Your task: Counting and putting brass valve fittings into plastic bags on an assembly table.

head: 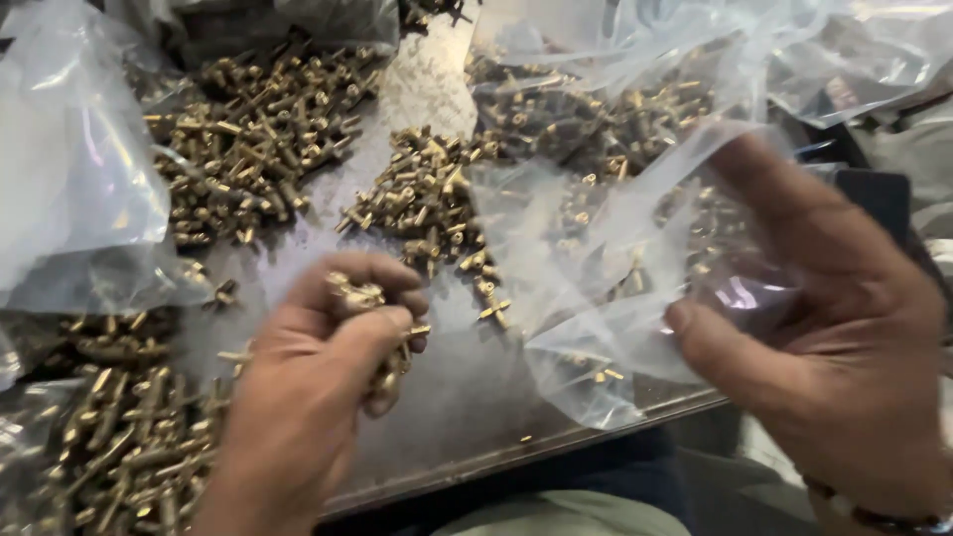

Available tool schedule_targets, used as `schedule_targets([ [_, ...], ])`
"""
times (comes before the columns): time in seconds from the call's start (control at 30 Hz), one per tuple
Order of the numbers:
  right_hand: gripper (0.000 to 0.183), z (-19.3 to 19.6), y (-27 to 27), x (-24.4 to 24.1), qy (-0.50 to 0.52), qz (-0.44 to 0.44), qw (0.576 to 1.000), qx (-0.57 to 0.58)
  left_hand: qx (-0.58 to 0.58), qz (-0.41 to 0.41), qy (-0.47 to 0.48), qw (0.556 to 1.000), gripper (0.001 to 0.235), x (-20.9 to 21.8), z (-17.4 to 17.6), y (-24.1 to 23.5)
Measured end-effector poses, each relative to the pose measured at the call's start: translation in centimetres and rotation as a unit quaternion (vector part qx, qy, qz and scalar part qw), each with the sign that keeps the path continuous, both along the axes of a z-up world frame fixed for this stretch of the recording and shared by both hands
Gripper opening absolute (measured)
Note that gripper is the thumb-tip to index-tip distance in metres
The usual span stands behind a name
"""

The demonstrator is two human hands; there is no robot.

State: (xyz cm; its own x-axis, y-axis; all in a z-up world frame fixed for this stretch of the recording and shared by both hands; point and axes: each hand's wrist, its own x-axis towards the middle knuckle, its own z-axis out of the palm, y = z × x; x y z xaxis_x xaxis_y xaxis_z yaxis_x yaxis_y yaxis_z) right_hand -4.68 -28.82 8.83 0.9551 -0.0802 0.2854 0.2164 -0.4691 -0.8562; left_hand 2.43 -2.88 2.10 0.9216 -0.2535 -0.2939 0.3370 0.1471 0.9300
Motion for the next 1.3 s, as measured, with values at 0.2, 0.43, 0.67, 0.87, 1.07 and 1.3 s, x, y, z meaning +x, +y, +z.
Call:
schedule_targets([
  [0.2, 0.083, -1.2, 0.0, 0.0, 0.025, 0.002, 0.999, 0.040, -0.189, -0.134, -0.234, 0.944, 0.026, -0.5, 8.6, -5.7],
  [0.43, 0.086, -2.3, -1.8, 0.7, 0.019, -0.044, 0.997, 0.060, 0.196, -0.155, -0.586, 0.770, 0.063, 3.2, 5.9, -9.7],
  [0.67, 0.078, -4.1, -2.3, 0.9, -0.008, -0.056, 0.986, 0.160, 0.209, -0.157, -0.415, 0.871, 0.033, 7.9, 5.1, -2.7],
  [0.87, 0.072, -6.9, -2.5, 0.6, -0.060, -0.076, 0.975, 0.202, 0.478, -0.131, -0.505, 0.706, 0.053, 9.0, -3.5, 0.2],
  [1.07, 0.070, -8.4, -2.6, 0.5, -0.063, -0.068, 0.966, 0.240, 0.513, -0.194, -0.436, 0.713, 0.028, 6.0, -2.1, 1.5],
  [1.3, 0.076, -10.5, -2.0, 0.2, -0.042, -0.091, 0.960, 0.262, 0.416, -0.129, -0.277, 0.856, 0.033, 3.2, -0.4, 5.8],
])
